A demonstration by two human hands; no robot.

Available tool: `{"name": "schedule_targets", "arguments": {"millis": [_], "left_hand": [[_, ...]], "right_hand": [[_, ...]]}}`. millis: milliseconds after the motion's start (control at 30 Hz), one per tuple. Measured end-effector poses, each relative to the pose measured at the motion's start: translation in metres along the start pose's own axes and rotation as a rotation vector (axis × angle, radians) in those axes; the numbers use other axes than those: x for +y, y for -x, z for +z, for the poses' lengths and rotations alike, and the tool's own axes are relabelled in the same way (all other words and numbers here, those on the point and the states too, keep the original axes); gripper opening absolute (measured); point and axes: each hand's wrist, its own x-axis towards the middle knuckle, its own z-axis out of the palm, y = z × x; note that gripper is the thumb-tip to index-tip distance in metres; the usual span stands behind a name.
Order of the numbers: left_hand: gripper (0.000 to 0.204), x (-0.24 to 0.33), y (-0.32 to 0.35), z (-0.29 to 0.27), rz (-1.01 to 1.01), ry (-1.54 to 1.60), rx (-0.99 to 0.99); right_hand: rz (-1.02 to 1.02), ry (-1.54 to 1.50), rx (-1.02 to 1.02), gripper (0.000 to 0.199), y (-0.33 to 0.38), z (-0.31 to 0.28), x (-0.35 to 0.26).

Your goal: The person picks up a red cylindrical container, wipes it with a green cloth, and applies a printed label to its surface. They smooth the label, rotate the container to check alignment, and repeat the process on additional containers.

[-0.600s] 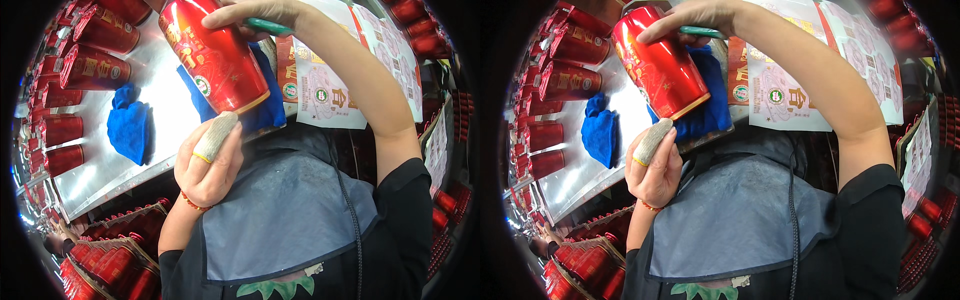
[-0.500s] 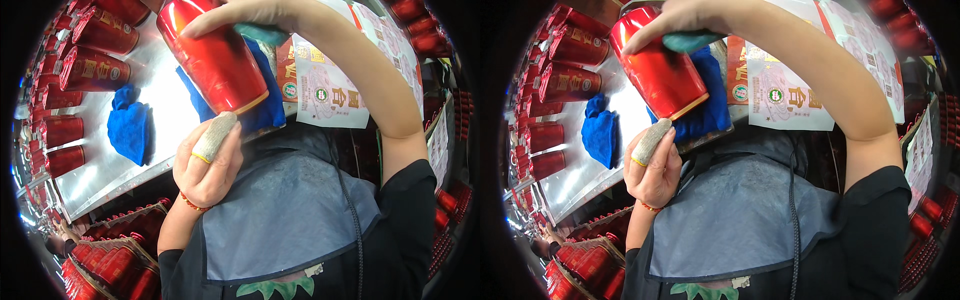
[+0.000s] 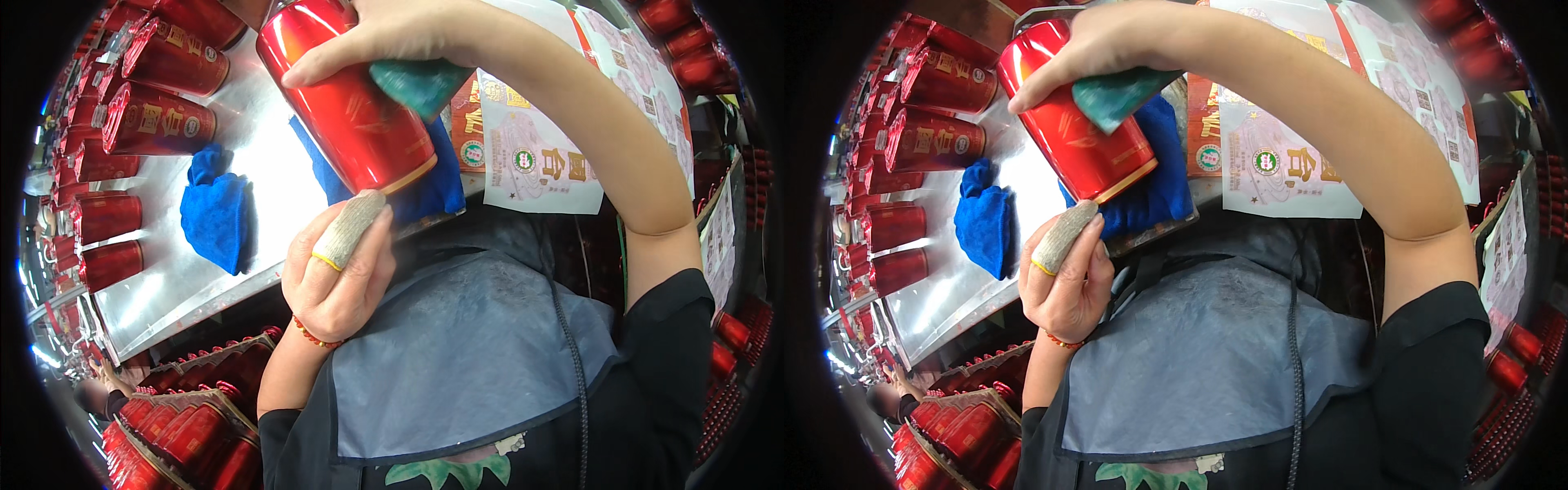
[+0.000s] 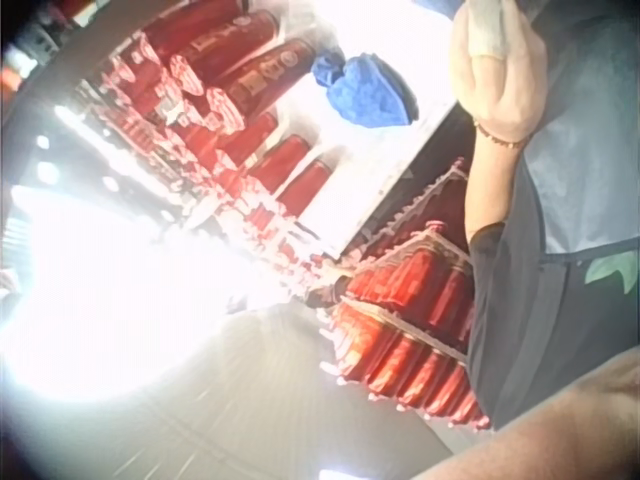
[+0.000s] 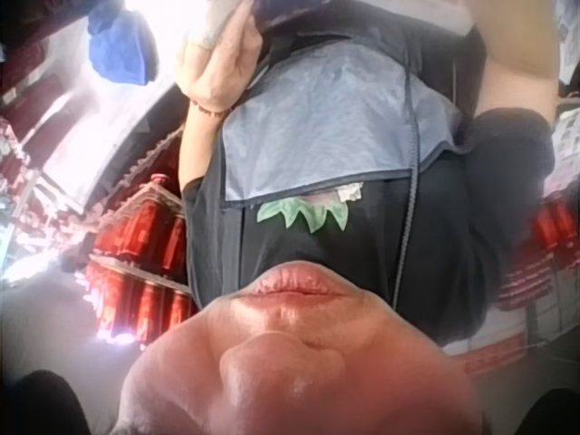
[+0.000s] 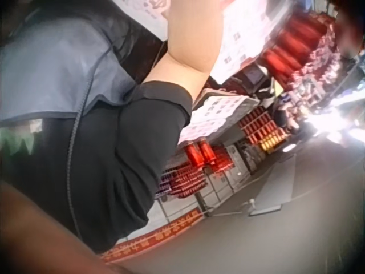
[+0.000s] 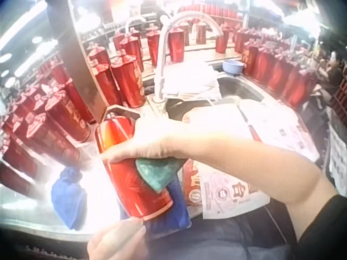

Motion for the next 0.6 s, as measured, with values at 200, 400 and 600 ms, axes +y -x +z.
{"name": "schedule_targets", "arguments": {"millis": [200,400,600], "left_hand": [[0.030,0.003,-0.002,0.000,-0.019,0.013,0.007],[0.023,0.003,-0.001,-0.001,-0.047,0.021,-0.002],[0.042,-0.002,-0.002,0.000,0.021,0.021,0.011]], "right_hand": [[-0.123,-0.341,-0.243,0.064,-0.031,-0.031,0.042],[-0.153,-0.311,-0.059,0.064,-0.010,-0.004,0.019],[-0.205,-0.097,-0.083,0.062,-0.022,-0.011,0.019]]}}
